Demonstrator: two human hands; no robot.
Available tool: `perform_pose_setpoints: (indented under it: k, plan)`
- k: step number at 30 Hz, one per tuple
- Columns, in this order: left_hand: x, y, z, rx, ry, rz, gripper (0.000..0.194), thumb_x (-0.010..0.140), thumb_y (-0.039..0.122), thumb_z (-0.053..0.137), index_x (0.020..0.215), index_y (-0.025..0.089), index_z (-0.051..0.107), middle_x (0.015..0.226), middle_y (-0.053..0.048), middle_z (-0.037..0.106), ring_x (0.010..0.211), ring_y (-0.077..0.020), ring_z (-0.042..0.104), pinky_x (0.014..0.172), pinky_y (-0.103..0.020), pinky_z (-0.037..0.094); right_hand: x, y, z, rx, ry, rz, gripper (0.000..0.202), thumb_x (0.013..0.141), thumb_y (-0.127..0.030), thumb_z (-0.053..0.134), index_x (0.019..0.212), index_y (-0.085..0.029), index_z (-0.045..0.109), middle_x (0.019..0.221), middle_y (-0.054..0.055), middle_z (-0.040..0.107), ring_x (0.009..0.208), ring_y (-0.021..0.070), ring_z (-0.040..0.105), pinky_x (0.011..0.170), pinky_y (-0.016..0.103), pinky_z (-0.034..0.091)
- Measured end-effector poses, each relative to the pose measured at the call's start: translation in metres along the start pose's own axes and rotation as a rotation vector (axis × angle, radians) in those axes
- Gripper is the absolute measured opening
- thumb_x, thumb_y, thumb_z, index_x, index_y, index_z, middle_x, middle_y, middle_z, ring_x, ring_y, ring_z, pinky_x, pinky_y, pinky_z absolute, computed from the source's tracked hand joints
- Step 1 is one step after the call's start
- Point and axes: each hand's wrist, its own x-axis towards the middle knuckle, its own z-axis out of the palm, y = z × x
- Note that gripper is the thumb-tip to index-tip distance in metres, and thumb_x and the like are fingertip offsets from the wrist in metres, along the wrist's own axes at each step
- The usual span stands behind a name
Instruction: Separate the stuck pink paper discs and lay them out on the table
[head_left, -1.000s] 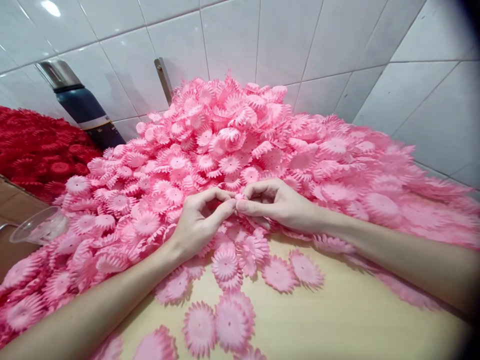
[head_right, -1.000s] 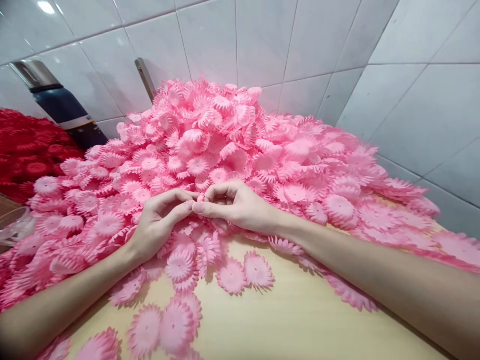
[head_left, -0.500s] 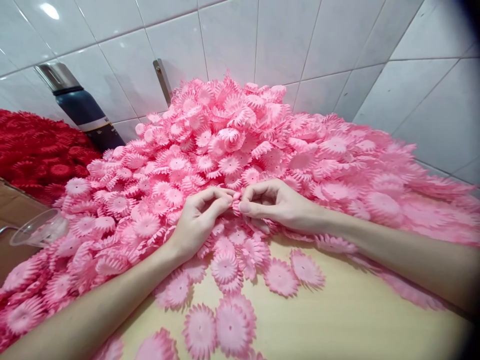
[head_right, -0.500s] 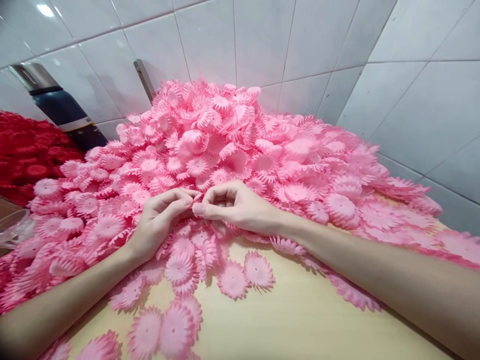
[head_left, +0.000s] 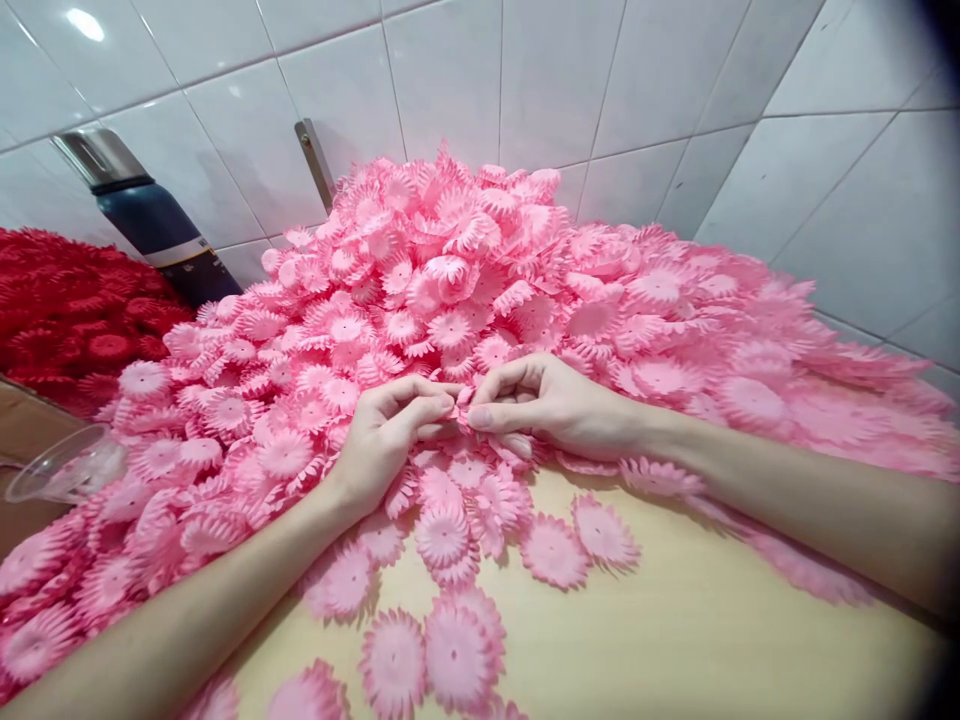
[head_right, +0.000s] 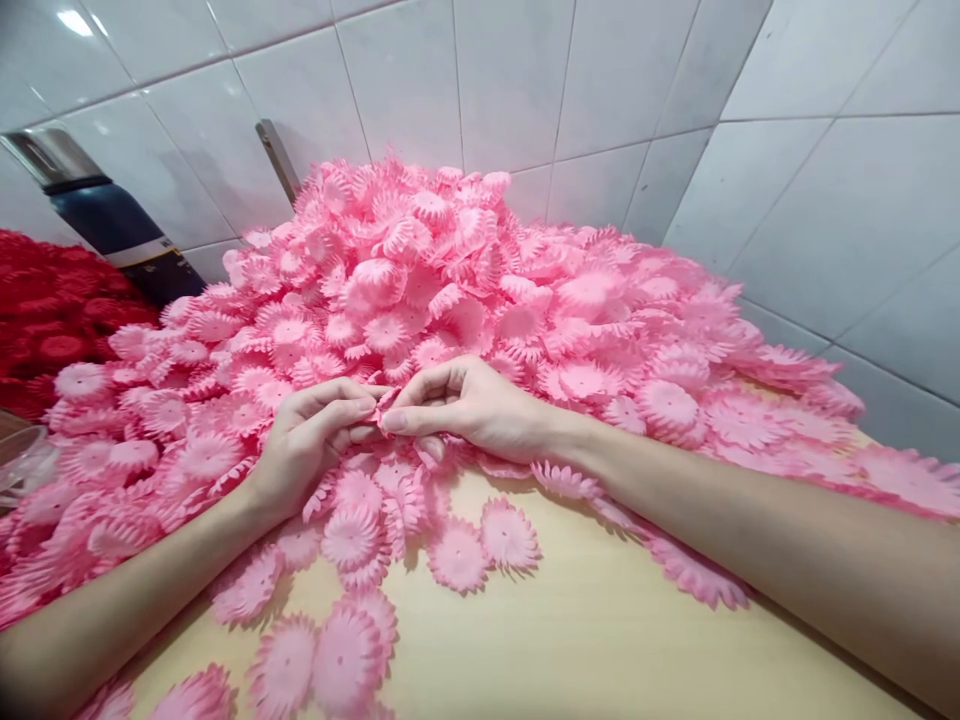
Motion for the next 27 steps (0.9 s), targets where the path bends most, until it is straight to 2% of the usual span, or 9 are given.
perform_pose_setpoints:
  k: [7, 10, 12, 15, 18, 21, 23, 27]
  plan:
    - [0.005, 0.001, 0.001, -0.135, -0.002, -0.038, 0.008, 0.069, 0.018, 0.069, 0.063, 0.013, 0.07, 0.071, -0.003, 0.07, 0.066, -0.0117, 0.064, 0.068, -0.022, 0.052, 0.001, 0.003, -0.002, 0.118, -0.052, 0.012, 0.016, 0.079, -0.028, 0.07, 0.08, -0.013, 0.066, 0.047, -0.005, 0.056, 0.042, 0.0044, 0.047, 0.044, 0.018, 0.038]
    - [0.007, 0.001, 0.002, -0.127, -0.01, -0.03, 0.008, 0.071, 0.019, 0.067, 0.067, 0.013, 0.069, 0.07, -0.003, 0.068, 0.067, -0.0126, 0.065, 0.069, -0.024, 0.054, 0.003, 0.005, -0.003, 0.171, -0.053, 0.006, 0.014, 0.081, -0.026, 0.069, 0.08, -0.013, 0.065, 0.048, -0.005, 0.056, 0.044, 0.0042, 0.048, 0.045, 0.017, 0.038]
    - [0.009, 0.001, 0.001, -0.147, 0.034, -0.017, 0.01, 0.075, 0.021, 0.064, 0.07, 0.013, 0.067, 0.072, -0.003, 0.068, 0.067, -0.0145, 0.066, 0.069, -0.028, 0.056, 0.003, 0.007, -0.003, 0.213, -0.071, -0.012, 0.012, 0.083, -0.024, 0.067, 0.08, -0.013, 0.065, 0.051, -0.004, 0.058, 0.047, 0.0048, 0.051, 0.048, 0.018, 0.04]
    - [0.011, -0.001, -0.003, -0.191, 0.179, 0.051, 0.012, 0.077, 0.025, 0.061, 0.073, 0.014, 0.063, 0.067, 0.0, 0.064, 0.06, -0.0138, 0.066, 0.064, -0.029, 0.056, 0.002, 0.007, -0.001, 0.212, -0.054, -0.043, 0.014, 0.083, -0.025, 0.067, 0.077, -0.014, 0.064, 0.053, -0.003, 0.06, 0.048, 0.0053, 0.053, 0.049, 0.018, 0.04]
    - [0.009, -0.002, -0.006, -0.054, 0.138, 0.142, 0.01, 0.076, 0.027, 0.067, 0.078, 0.017, 0.064, 0.073, 0.002, 0.064, 0.065, -0.0115, 0.065, 0.063, -0.023, 0.055, 0.0, 0.005, 0.002, 0.089, 0.026, -0.068, 0.018, 0.079, -0.029, 0.07, 0.074, -0.013, 0.065, 0.054, -0.002, 0.062, 0.046, 0.0059, 0.054, 0.046, 0.019, 0.038]
    - [0.003, -0.001, -0.004, 0.109, 0.13, 0.238, 0.013, 0.078, 0.03, 0.068, 0.081, 0.017, 0.067, 0.083, 0.0, 0.066, 0.074, -0.0116, 0.063, 0.066, -0.021, 0.055, -0.001, 0.002, 0.005, -0.025, 0.062, -0.083, 0.027, 0.081, -0.037, 0.067, 0.069, -0.013, 0.065, 0.055, 0.0, 0.063, 0.047, 0.0073, 0.055, 0.048, 0.021, 0.041]
    - [-0.002, 0.0, -0.001, 0.186, 0.123, 0.306, 0.012, 0.079, 0.029, 0.066, 0.082, 0.017, 0.067, 0.088, -0.002, 0.067, 0.077, -0.0131, 0.064, 0.069, -0.023, 0.056, -0.001, 0.001, 0.007, -0.046, 0.1, -0.088, 0.03, 0.082, -0.039, 0.065, 0.065, -0.014, 0.063, 0.051, -0.001, 0.061, 0.046, 0.007, 0.054, 0.05, 0.021, 0.042]
    - [-0.005, 0.003, 0.001, 0.314, 0.022, 0.45, 0.008, 0.078, 0.024, 0.067, 0.083, 0.016, 0.066, 0.092, -0.004, 0.07, 0.079, -0.0143, 0.066, 0.071, -0.024, 0.055, -0.001, 0.002, 0.008, -0.008, 0.132, -0.064, 0.024, 0.079, -0.034, 0.069, 0.066, -0.015, 0.062, 0.049, -0.004, 0.059, 0.044, 0.0061, 0.051, 0.048, 0.02, 0.039]
